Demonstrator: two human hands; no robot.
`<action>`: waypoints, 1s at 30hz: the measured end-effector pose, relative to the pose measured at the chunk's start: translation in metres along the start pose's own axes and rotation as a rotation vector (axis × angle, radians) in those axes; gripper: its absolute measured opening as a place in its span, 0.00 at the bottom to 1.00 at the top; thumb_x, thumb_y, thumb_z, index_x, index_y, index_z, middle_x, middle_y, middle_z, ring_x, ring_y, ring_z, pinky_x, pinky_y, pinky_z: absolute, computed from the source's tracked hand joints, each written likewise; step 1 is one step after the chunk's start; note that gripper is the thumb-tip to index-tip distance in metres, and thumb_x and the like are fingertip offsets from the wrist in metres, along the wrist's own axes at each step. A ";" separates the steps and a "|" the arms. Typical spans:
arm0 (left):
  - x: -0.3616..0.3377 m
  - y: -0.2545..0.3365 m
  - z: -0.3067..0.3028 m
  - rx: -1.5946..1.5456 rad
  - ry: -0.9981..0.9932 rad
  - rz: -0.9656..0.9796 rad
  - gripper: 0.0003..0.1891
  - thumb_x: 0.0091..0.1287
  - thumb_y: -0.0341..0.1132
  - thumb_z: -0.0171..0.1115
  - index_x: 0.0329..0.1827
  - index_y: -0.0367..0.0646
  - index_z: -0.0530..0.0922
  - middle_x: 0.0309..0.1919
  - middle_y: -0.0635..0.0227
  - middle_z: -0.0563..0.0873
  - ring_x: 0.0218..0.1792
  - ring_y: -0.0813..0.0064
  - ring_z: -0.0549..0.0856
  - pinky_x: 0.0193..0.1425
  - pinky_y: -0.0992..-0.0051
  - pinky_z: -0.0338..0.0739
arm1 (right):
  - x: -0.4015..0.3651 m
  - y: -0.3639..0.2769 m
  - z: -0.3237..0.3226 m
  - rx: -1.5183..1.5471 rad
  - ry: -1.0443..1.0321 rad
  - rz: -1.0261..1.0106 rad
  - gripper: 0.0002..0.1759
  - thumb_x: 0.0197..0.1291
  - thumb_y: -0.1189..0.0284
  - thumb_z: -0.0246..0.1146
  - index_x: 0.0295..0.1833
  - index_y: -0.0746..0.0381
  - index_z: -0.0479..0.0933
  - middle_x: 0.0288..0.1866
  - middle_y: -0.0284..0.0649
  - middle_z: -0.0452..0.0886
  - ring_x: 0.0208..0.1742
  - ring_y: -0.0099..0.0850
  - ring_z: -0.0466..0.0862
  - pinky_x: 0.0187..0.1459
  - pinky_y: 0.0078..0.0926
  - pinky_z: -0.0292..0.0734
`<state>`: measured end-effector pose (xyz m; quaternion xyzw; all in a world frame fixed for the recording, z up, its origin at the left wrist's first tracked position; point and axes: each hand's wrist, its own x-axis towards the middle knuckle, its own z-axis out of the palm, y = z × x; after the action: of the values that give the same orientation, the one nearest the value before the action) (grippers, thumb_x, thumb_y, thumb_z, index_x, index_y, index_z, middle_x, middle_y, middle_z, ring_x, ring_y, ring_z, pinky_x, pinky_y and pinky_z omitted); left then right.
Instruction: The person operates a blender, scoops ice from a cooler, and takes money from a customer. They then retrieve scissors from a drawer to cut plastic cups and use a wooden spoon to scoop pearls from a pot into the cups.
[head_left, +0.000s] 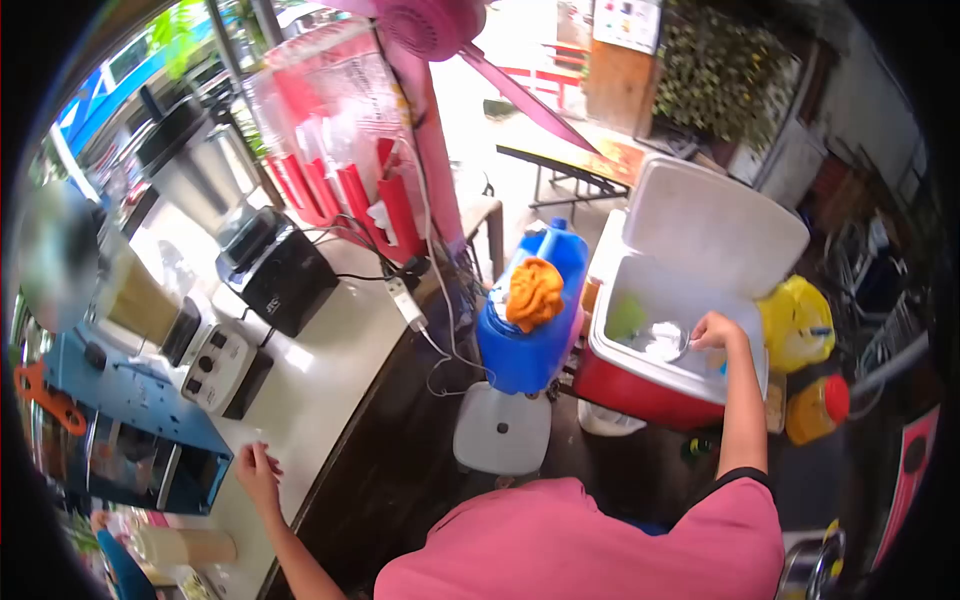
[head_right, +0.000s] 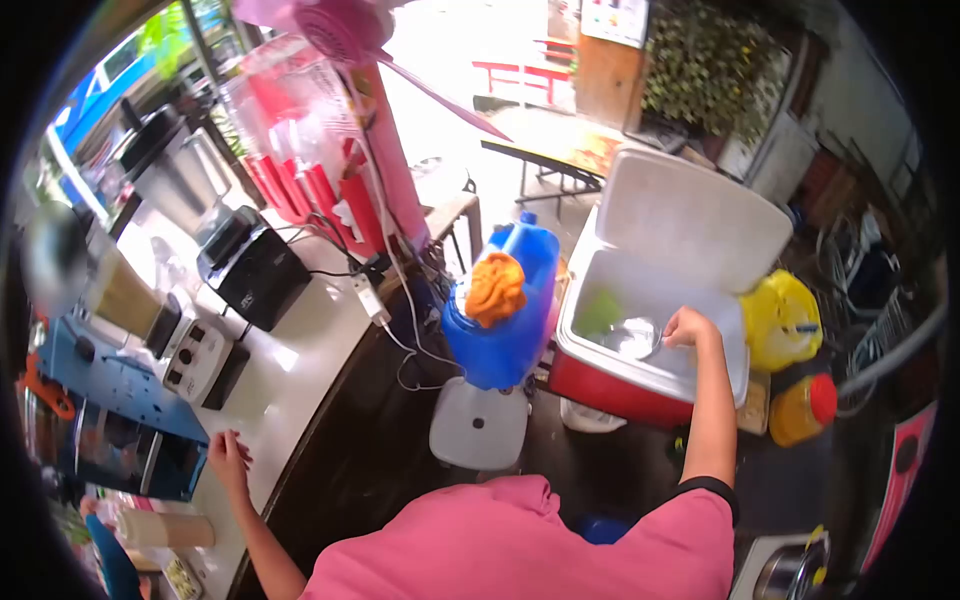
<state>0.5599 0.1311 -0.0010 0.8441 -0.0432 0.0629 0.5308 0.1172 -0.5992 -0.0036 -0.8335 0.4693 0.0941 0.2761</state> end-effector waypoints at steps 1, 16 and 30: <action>0.006 0.024 0.000 0.053 0.008 0.052 0.13 0.72 0.37 0.54 0.33 0.38 0.78 0.15 0.69 0.78 0.12 0.82 0.74 0.14 0.81 0.64 | 0.027 -0.002 -0.006 -0.085 0.049 -0.144 0.12 0.44 0.70 0.72 0.35 0.64 0.83 0.33 0.42 0.86 0.35 0.34 0.84 0.37 0.35 0.79; 0.254 0.312 -0.159 0.492 0.602 0.574 0.48 0.53 0.65 0.66 0.56 0.20 0.71 0.50 0.36 0.80 0.54 0.49 0.81 0.59 0.62 0.74 | 0.052 -0.140 -0.075 -0.523 1.143 -0.078 0.25 0.67 0.51 0.55 0.55 0.61 0.75 0.50 0.46 0.75 0.56 0.45 0.74 0.54 0.41 0.72; 0.395 0.315 -0.189 0.691 0.246 0.211 0.75 0.29 0.77 0.69 0.69 0.17 0.55 0.65 0.37 0.70 0.65 0.54 0.75 0.65 0.68 0.72 | -0.067 -0.194 0.156 -0.172 0.828 0.054 0.30 0.61 0.54 0.60 0.61 0.65 0.74 0.63 0.54 0.74 0.66 0.51 0.69 0.62 0.53 0.66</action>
<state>0.8950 0.1630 0.4203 0.9503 -0.0420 0.2288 0.2069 0.2586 -0.3858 -0.0326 -0.8084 0.5526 -0.2024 -0.0089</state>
